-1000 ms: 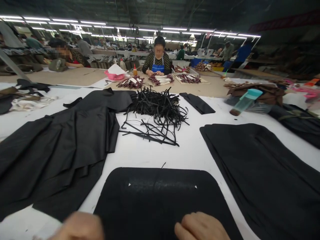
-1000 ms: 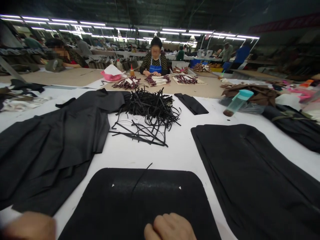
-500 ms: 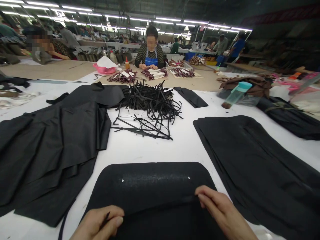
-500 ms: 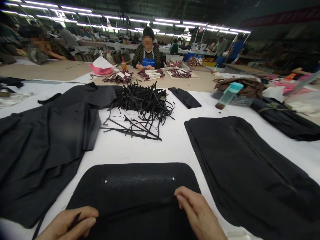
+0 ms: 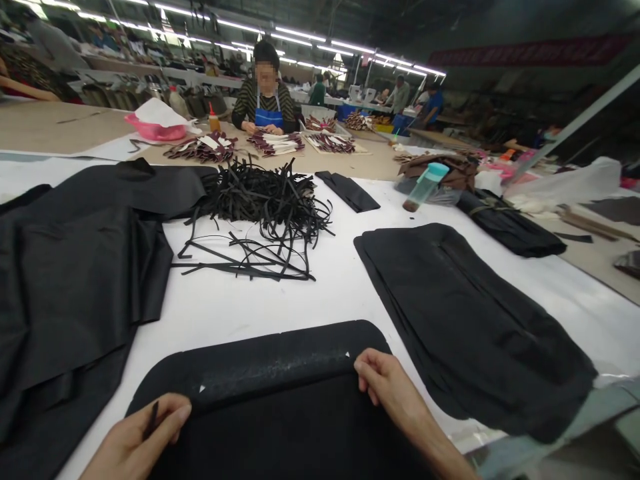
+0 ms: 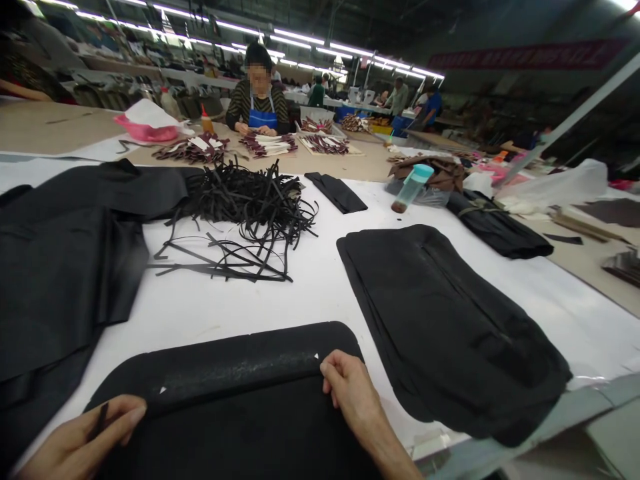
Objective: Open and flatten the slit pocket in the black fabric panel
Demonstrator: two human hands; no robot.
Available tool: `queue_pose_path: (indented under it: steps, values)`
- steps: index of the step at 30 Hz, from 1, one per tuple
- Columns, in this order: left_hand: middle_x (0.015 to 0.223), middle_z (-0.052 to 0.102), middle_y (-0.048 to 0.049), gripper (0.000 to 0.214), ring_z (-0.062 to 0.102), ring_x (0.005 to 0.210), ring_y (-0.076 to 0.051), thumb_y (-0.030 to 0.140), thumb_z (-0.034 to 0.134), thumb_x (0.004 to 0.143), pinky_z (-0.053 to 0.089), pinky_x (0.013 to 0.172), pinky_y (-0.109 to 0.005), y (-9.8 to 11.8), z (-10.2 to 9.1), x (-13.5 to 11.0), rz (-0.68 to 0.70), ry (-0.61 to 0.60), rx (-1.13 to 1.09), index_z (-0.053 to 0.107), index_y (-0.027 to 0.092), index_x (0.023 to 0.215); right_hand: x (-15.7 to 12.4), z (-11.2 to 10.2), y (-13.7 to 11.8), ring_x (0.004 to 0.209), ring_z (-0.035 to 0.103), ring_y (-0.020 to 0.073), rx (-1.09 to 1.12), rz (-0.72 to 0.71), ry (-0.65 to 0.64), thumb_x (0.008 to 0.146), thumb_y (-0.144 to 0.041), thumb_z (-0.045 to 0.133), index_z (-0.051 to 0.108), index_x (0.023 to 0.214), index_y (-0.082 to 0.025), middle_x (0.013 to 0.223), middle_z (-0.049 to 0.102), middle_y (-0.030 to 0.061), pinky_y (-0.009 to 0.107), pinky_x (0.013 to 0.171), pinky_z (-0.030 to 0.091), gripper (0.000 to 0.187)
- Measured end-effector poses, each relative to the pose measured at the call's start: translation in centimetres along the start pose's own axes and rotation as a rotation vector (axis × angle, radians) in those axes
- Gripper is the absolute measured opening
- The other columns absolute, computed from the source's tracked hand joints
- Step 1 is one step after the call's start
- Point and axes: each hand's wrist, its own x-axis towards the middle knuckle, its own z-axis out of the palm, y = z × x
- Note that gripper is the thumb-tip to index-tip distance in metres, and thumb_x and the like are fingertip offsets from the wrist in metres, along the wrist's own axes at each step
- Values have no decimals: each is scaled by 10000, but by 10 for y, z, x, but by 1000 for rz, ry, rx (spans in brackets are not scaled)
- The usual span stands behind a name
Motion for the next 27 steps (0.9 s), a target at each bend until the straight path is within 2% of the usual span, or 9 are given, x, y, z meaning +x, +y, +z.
queue_pose_path:
  steps: [3,9,15,19,22,27]
  values:
    - [600,523,44,432,511,599,-156,643,481,736,412,567,-220,-9,6,5,-78,-11,-38,580,222,727,2,4,1,401,446,79,-104,-2,48,828,-322,407,502,680,-196,551,556,-44,199,415,301,216]
    - [618,540,40,490,513,613,-166,703,474,689,406,565,-229,-21,10,8,-185,-39,-102,562,224,744,4,9,-1,397,477,90,-224,16,98,836,-330,418,455,632,-214,517,538,-51,198,403,317,238]
    - [585,475,38,510,454,581,-157,714,504,601,376,537,-242,5,4,8,-258,-83,-135,516,209,672,5,11,-5,411,485,98,-292,58,98,836,-338,403,426,637,-223,520,519,-53,198,403,324,230]
    - [581,412,47,445,393,567,-138,643,486,638,329,520,-235,23,2,6,-243,-55,-124,501,199,652,6,11,-1,415,470,101,-321,61,79,833,-368,394,413,641,-230,516,504,-56,201,406,323,237]
    - [579,361,55,405,350,566,-129,598,476,661,297,514,-230,26,3,5,-212,-34,-113,486,194,634,8,10,3,421,456,103,-327,52,59,829,-398,389,396,634,-233,507,484,-58,201,405,308,255]
    - [573,360,57,345,338,561,-125,533,457,695,281,522,-234,22,5,6,-181,-18,-97,470,194,632,10,9,6,425,437,105,-330,56,31,815,-444,393,371,626,-237,502,457,-60,209,419,310,282]
